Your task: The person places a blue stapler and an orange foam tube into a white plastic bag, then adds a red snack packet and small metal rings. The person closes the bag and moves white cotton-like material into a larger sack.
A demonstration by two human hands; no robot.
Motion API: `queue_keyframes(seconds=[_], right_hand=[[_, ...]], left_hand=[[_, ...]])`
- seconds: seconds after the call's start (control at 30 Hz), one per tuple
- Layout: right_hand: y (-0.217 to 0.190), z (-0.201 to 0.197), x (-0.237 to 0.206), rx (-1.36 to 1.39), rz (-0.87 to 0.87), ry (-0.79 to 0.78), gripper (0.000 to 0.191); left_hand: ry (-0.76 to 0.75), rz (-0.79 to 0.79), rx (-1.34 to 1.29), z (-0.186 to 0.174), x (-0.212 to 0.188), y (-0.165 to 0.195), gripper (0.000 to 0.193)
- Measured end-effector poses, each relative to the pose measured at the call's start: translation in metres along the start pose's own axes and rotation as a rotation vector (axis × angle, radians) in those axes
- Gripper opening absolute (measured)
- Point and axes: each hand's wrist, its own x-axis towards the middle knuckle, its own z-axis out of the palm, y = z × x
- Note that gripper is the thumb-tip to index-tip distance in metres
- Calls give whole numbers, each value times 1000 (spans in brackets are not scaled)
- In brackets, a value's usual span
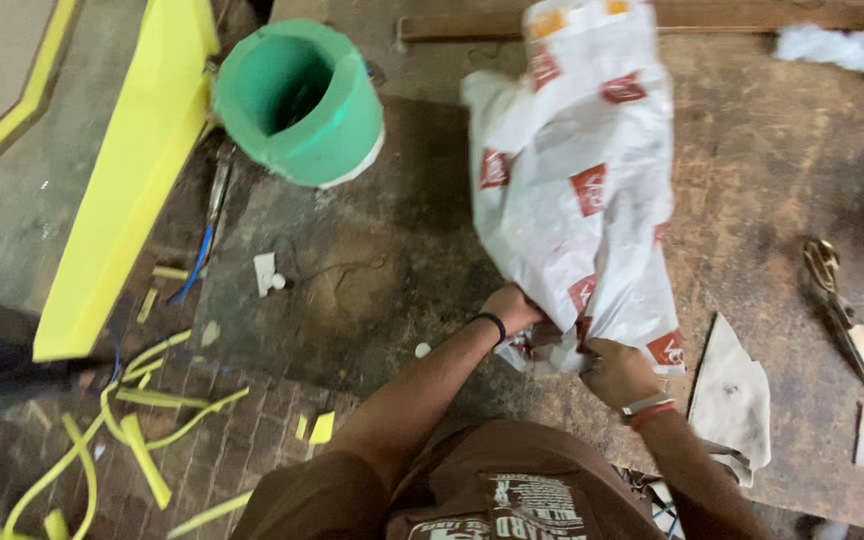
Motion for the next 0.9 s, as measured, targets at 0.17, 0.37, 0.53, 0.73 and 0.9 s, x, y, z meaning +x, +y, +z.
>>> queue_keyframes(seconds=[0.17, 0.37, 0.53, 0.73, 0.9], right_hand=[[30, -25, -1, 310, -143, 581, 41], [34, -11, 51, 318, -1, 29, 94], [-10, 9, 69, 508, 95, -334, 109], [-29, 4, 62, 237, 89, -130, 114], [-8, 5, 75, 128, 219, -279, 119]], left_hand=[[214, -233, -102, -7, -33, 0, 84], [348, -242, -114, 58, -73, 3, 63], [-44, -118, 252, 111, -41, 16, 40], [276, -35, 118, 68, -88, -12, 38], [1134, -295, 298, -12, -141, -91, 40]])
